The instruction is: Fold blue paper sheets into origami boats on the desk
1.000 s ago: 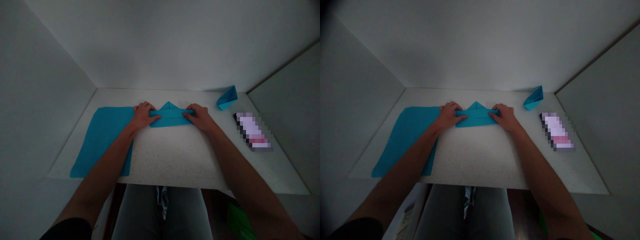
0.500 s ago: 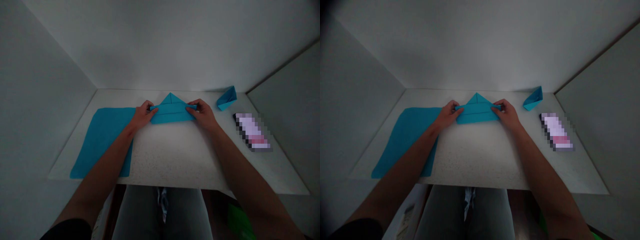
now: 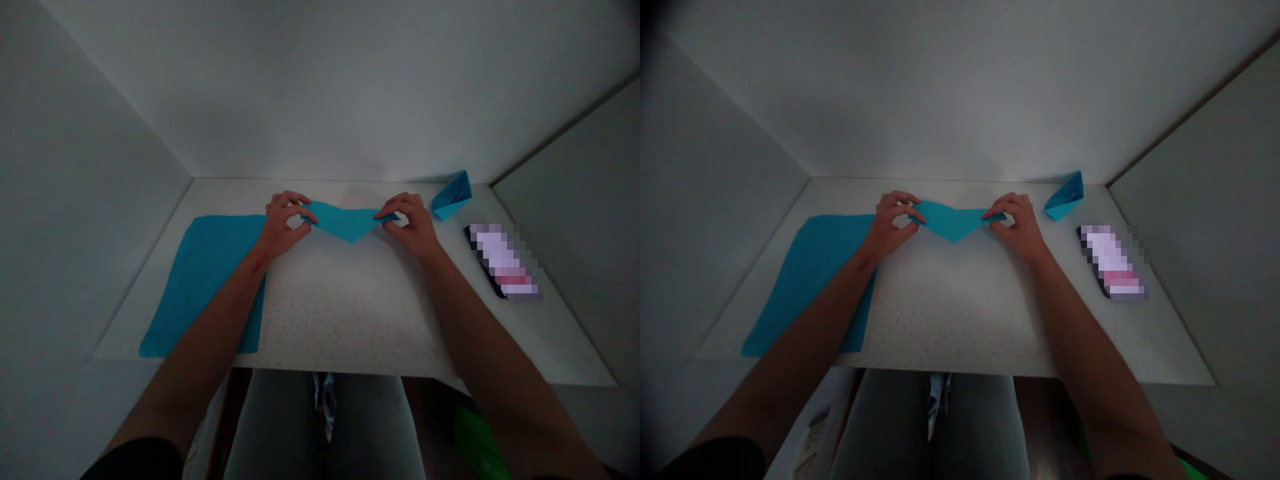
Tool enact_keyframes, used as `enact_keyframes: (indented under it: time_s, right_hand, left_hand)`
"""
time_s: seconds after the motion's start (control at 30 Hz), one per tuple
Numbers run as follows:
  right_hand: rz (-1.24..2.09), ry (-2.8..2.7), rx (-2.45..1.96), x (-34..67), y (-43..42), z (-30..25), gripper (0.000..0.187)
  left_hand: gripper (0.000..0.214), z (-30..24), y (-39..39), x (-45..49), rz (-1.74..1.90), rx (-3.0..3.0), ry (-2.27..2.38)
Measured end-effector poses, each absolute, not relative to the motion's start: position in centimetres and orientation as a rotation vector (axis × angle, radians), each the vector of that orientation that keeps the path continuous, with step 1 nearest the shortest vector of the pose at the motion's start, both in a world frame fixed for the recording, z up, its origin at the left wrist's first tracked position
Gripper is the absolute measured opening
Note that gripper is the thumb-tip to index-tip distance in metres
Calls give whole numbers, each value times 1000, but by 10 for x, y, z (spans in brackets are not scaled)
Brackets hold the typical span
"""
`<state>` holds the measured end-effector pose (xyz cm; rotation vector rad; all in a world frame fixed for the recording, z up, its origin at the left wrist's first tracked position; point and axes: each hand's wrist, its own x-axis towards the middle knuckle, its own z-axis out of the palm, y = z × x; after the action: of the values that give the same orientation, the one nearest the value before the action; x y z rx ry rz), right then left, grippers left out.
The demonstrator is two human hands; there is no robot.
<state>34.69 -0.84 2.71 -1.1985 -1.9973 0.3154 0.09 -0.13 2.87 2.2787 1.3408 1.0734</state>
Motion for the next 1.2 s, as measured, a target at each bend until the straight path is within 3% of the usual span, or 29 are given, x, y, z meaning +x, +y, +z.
enact_keyframes:
  time_s: [0.17, 0.33, 0.53, 0.7, 1.07, 1.2]
  right_hand:
    - [509, -2407, -1239, 352, -15, 30, 21]
    - [525, -2391, -1255, 344, -14, 20, 32]
    - [308, -2318, -1422, 341, -8, 5, 61]
    - [277, -2270, -1481, 348, -6, 1, 66]
    - [328, -2221, -1512, 357, -4, -3, 81]
    - [328, -2213, -1548, 357, -4, -2, 87]
  left_hand:
    - [3, 27, -7, 1, 655, 2373, 1314]
    - [16, 22, -3, 4, 654, 2350, 1416]
    - [65, 16, -3, 2, 672, 2312, 1599]
    - [79, 14, -4, 1, 619, 2308, 1603]
    - [68, 19, -3, 3, 630, 2185, 1606]
    - [48, 15, 2, 1, 682, 2076, 1481]
